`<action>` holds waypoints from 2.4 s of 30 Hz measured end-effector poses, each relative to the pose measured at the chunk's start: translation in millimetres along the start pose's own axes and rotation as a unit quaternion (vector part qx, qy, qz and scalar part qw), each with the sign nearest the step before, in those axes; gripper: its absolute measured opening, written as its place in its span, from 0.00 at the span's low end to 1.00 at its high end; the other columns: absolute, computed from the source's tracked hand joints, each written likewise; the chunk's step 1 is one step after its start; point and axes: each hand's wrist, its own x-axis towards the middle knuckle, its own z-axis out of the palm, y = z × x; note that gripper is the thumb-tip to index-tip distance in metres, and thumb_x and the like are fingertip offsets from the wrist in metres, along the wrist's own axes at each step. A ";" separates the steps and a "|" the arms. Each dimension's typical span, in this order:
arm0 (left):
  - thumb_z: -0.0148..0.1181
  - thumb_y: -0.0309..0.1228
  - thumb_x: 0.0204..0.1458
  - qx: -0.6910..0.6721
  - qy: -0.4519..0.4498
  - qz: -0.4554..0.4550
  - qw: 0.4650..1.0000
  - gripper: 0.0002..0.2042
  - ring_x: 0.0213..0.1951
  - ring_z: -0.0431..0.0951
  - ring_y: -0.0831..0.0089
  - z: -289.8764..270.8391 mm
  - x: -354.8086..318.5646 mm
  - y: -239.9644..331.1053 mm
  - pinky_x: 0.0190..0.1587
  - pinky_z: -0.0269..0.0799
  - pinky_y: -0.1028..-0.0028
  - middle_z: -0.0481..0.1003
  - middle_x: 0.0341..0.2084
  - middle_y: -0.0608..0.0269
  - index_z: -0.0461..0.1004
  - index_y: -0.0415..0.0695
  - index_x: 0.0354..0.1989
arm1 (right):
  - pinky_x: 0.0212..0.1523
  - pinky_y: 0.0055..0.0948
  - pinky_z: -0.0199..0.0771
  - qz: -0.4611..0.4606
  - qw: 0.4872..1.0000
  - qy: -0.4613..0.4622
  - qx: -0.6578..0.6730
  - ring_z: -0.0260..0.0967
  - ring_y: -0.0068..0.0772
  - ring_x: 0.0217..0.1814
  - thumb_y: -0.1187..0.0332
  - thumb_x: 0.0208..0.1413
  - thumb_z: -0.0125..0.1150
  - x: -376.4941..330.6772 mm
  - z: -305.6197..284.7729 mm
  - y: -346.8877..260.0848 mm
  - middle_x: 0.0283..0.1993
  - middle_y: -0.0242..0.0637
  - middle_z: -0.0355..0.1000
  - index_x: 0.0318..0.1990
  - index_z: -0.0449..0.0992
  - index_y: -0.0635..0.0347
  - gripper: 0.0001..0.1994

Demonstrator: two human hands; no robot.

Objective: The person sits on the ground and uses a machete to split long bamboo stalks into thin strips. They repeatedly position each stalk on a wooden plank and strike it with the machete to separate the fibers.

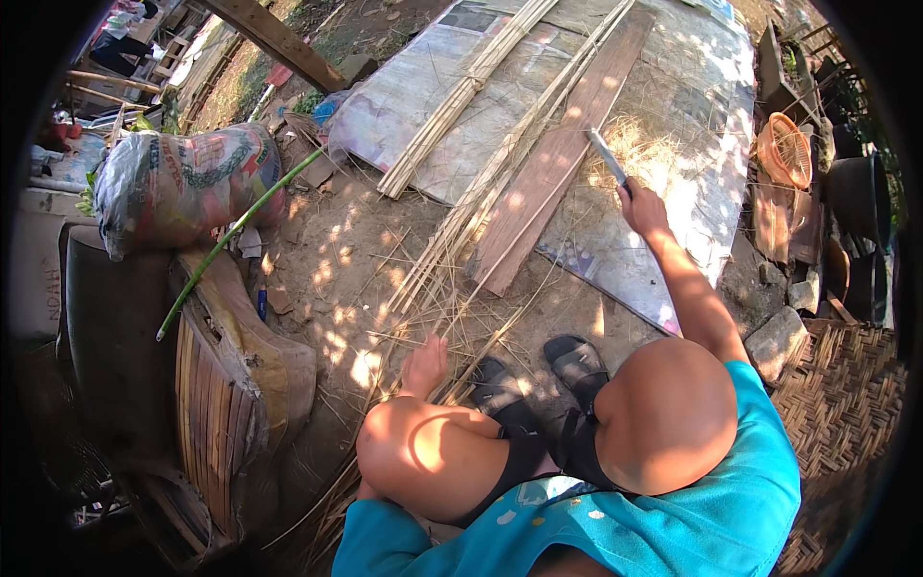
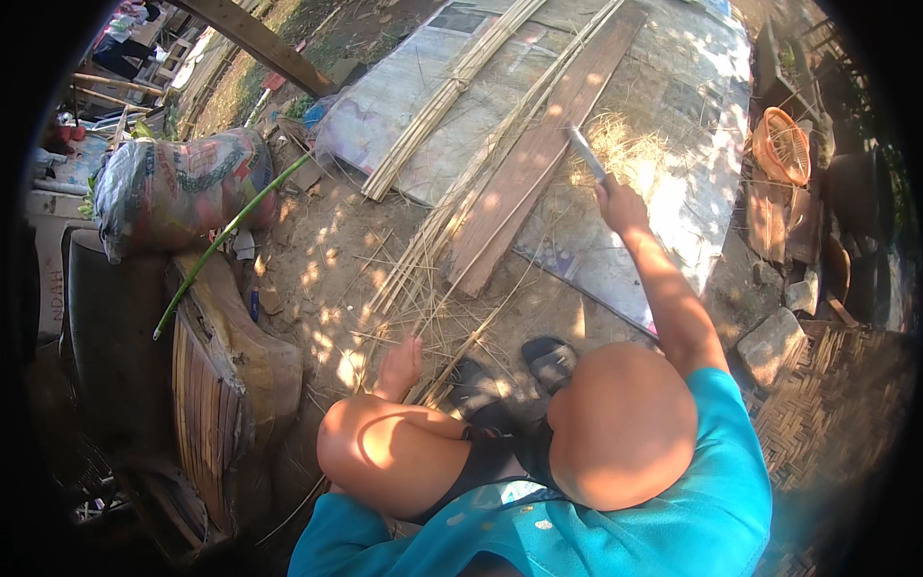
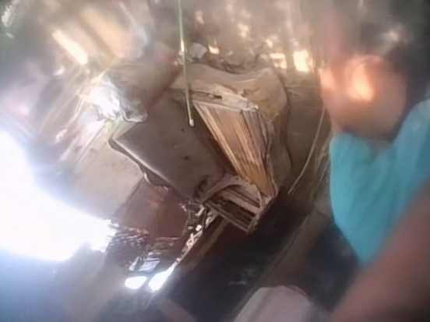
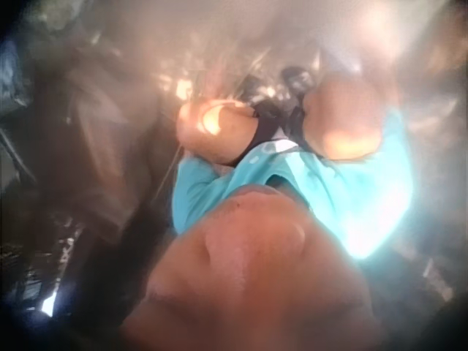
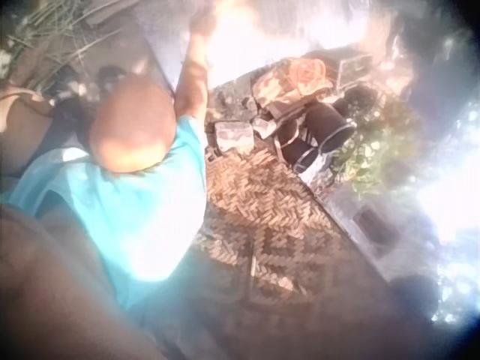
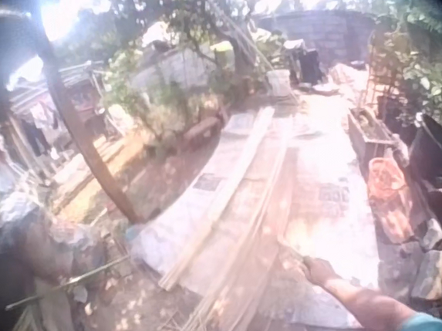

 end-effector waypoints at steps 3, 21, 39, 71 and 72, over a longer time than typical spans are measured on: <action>0.40 0.45 0.71 -0.068 -0.004 0.022 0.997 0.21 0.40 0.77 0.30 0.7 12.1 -2.2 0.44 0.69 0.37 0.78 0.32 0.32 0.72 0.39 0.39 | 0.35 0.56 0.77 0.011 1.000 0.020 -0.012 0.77 0.65 0.33 0.55 0.70 0.53 20.7 -25.2 13.5 0.28 0.55 0.78 0.46 0.76 0.60 0.16; 0.41 0.47 0.71 -0.145 -0.059 -0.074 0.985 0.24 0.34 0.77 0.40 22.0 -54.1 -72.4 0.41 0.70 0.52 0.78 0.29 0.41 0.75 0.37 0.36 | 0.36 0.57 0.75 -0.002 1.000 -0.017 0.001 0.77 0.64 0.34 0.54 0.70 0.51 12.0 -12.8 -10.1 0.27 0.55 0.76 0.45 0.73 0.61 0.17; 0.40 0.48 0.71 -0.104 0.051 0.034 0.993 0.24 0.35 0.78 0.33 8.5 -1.7 -12.0 0.38 0.73 0.46 0.78 0.28 0.35 0.74 0.41 0.34 | 0.35 0.57 0.75 -0.003 1.000 0.023 0.001 0.76 0.66 0.33 0.55 0.69 0.53 10.3 -5.6 -23.0 0.30 0.57 0.77 0.47 0.73 0.61 0.16; 0.53 0.49 0.67 -0.216 -0.065 -0.115 0.967 0.23 0.26 0.75 0.73 13.4 -58.9 -87.1 0.33 0.70 0.67 0.76 0.20 0.61 0.81 0.40 0.32 | 0.41 0.51 0.77 0.044 0.997 -0.064 0.019 0.79 0.60 0.41 0.53 0.69 0.54 9.6 -15.9 3.4 0.38 0.59 0.79 0.60 0.75 0.57 0.21; 0.53 0.49 0.67 -0.219 -0.069 -0.148 0.962 0.23 0.26 0.75 0.73 12.1 -72.0 -95.8 0.33 0.70 0.67 0.76 0.20 0.60 0.81 0.40 0.32 | 0.41 0.52 0.77 -0.005 0.998 -0.053 0.043 0.79 0.61 0.40 0.53 0.69 0.54 6.4 -13.9 -10.4 0.36 0.58 0.79 0.58 0.75 0.58 0.21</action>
